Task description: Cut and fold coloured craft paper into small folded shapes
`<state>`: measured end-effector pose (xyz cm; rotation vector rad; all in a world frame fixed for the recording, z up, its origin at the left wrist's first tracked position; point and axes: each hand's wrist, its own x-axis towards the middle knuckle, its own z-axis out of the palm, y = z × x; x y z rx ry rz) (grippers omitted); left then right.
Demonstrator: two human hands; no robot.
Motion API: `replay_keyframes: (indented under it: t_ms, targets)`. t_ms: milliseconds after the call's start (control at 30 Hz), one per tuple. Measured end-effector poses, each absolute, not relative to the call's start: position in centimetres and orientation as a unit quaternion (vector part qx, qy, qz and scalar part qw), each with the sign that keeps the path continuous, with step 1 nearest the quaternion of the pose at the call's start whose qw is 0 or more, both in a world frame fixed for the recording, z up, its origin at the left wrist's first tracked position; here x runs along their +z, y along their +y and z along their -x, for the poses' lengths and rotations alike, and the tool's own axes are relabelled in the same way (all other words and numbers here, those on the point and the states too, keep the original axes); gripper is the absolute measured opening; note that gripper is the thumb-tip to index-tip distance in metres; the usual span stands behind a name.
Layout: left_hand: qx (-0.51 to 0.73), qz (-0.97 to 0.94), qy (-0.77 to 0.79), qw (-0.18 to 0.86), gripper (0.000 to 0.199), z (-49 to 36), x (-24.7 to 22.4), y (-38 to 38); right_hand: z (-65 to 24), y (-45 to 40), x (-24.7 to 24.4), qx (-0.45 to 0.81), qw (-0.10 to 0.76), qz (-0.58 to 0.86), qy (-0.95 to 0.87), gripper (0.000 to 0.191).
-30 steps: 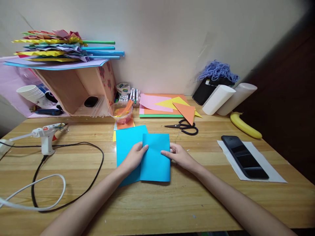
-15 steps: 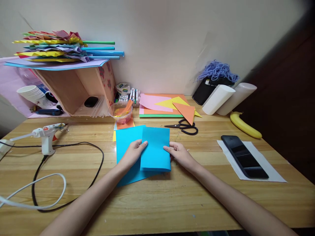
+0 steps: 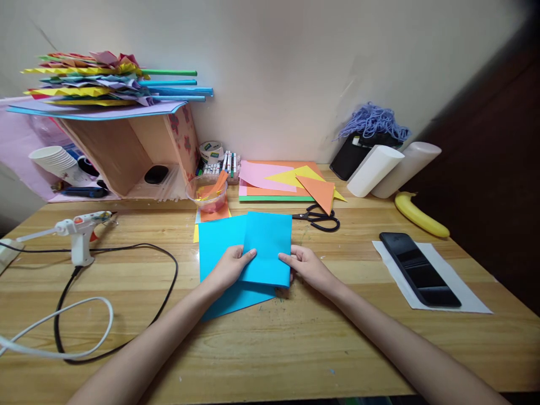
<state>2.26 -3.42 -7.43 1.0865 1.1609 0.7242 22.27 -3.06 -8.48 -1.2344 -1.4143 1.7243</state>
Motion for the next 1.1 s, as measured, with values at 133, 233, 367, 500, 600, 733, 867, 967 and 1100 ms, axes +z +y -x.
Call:
replay_keyframes:
  t_ms: [133, 233, 367, 500, 600, 733, 867, 967, 1100]
  targets:
    - [0.338, -0.491, 0.544, 0.590, 0.040, -2.36, -7.56, -3.34, -22.23, -3.18, -8.40, 0.651, 0.294, 0.442, -0.543, 0.035]
    - [0.344, -0.498, 0.555, 0.571, 0.039, -2.40, -7.55, -3.29, -22.18, -3.37, -8.42, 0.676, 0.281, 0.411, -0.543, 0.034]
    - [0.361, -0.521, 0.556, 0.538, 0.036, -2.57, -7.35, -3.51, -22.02, -3.49, -8.76, 0.677, 0.305, 0.421, -0.521, 0.032]
    - [0.355, -0.500, 0.514, 0.600, 0.033, -2.87, -7.16, -3.87, -21.94, -3.46, -8.63, 0.676, 0.316, 0.423, -0.515, 0.033]
    - [0.352, -0.475, 0.503, 0.630, 0.036, -3.00, -7.16, -3.90, -22.01, -3.52, -8.16, 0.687, 0.294, 0.395, -0.535, 0.037]
    - [0.359, -0.480, 0.512, 0.616, 0.032, -3.02, -7.24, -3.70, -22.04, -3.58, -8.08, 0.700, 0.273, 0.369, -0.547, 0.039]
    - [0.369, -0.489, 0.519, 0.596, 0.032, -3.02, -7.28, -3.56, -22.02, -3.46, -8.50, 0.678, 0.289, 0.396, -0.548, 0.035]
    - [0.372, -0.499, 0.528, 0.578, 0.032, -2.93, -7.42, -3.60, -22.08, -3.45, -8.46, 0.659, 0.296, 0.414, -0.554, 0.033]
    - [0.370, -0.517, 0.534, 0.558, 0.033, -2.77, -7.59, -3.73, -22.12, -3.62, -8.15, 0.684, 0.274, 0.378, -0.561, 0.038]
